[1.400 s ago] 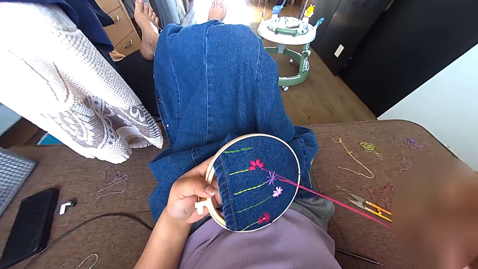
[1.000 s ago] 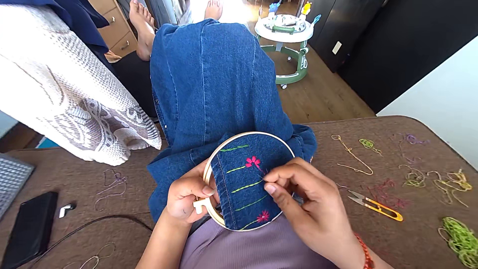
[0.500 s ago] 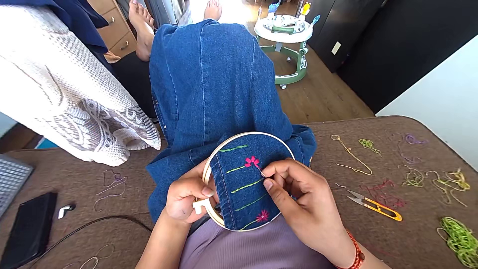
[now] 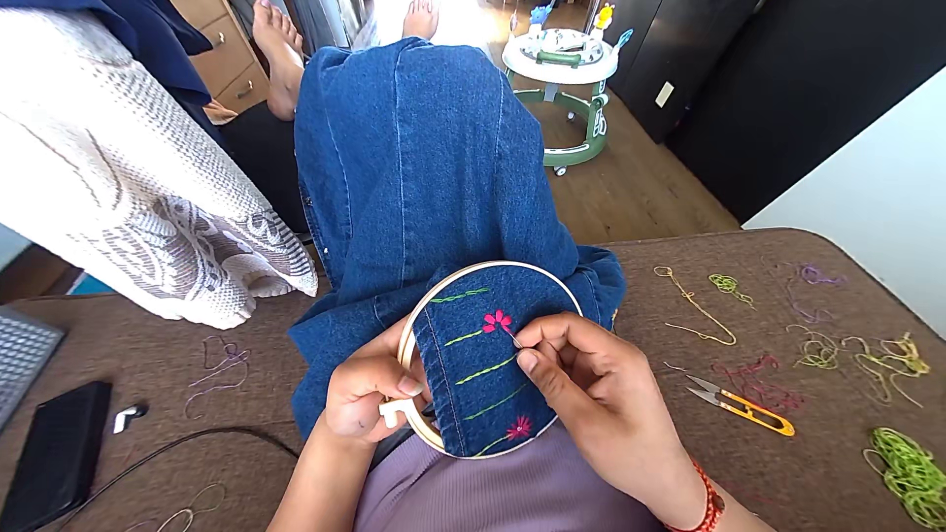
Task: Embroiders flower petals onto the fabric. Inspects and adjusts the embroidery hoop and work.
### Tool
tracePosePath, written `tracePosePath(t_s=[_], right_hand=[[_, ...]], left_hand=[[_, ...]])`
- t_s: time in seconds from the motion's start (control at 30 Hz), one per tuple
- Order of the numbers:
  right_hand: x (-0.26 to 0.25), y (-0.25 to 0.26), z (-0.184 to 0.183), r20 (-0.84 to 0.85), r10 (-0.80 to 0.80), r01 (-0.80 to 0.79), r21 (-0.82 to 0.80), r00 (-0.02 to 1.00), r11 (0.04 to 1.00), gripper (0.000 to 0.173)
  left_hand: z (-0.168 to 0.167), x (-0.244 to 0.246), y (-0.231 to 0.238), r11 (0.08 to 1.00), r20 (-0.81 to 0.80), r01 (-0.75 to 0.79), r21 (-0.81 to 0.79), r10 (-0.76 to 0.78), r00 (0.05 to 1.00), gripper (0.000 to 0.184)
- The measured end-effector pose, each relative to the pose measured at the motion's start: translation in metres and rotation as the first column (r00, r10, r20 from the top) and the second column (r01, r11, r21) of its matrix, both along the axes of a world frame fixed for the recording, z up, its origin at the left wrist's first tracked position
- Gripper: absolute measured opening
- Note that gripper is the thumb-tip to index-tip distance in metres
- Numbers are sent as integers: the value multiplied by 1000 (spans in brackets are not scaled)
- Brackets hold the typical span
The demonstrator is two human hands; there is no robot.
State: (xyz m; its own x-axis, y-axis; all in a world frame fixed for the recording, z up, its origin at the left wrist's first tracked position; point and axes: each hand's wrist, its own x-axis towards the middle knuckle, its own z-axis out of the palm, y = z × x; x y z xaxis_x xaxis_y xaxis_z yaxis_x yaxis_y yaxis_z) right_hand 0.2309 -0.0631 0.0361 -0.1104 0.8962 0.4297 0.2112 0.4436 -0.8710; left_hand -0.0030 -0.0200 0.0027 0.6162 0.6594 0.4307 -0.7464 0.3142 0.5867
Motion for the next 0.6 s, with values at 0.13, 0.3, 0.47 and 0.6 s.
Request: tracePosePath(t_s=[0.13, 0.3, 0.47, 0.6], right_hand=[[0, 2, -1, 5, -1, 1, -7, 1000, 1000, 6], [-2, 5, 1, 36, -21, 22, -1, 999, 1000, 5], [-4, 7, -1, 47, -41, 40, 22, 998, 999, 7], [-6, 7, -4, 33, -59, 58, 27, 998, 998, 8]], left_hand=[[1, 1, -1, 1000, 16, 13, -9, -13, 1000, 37], [2, 2, -1, 1000, 13, 24, -9, -24, 1000, 39], [3, 2, -1, 999, 26, 36, -21, -35, 999, 39], [2, 2, -1, 999, 28, 41, -20, -41, 999, 37]])
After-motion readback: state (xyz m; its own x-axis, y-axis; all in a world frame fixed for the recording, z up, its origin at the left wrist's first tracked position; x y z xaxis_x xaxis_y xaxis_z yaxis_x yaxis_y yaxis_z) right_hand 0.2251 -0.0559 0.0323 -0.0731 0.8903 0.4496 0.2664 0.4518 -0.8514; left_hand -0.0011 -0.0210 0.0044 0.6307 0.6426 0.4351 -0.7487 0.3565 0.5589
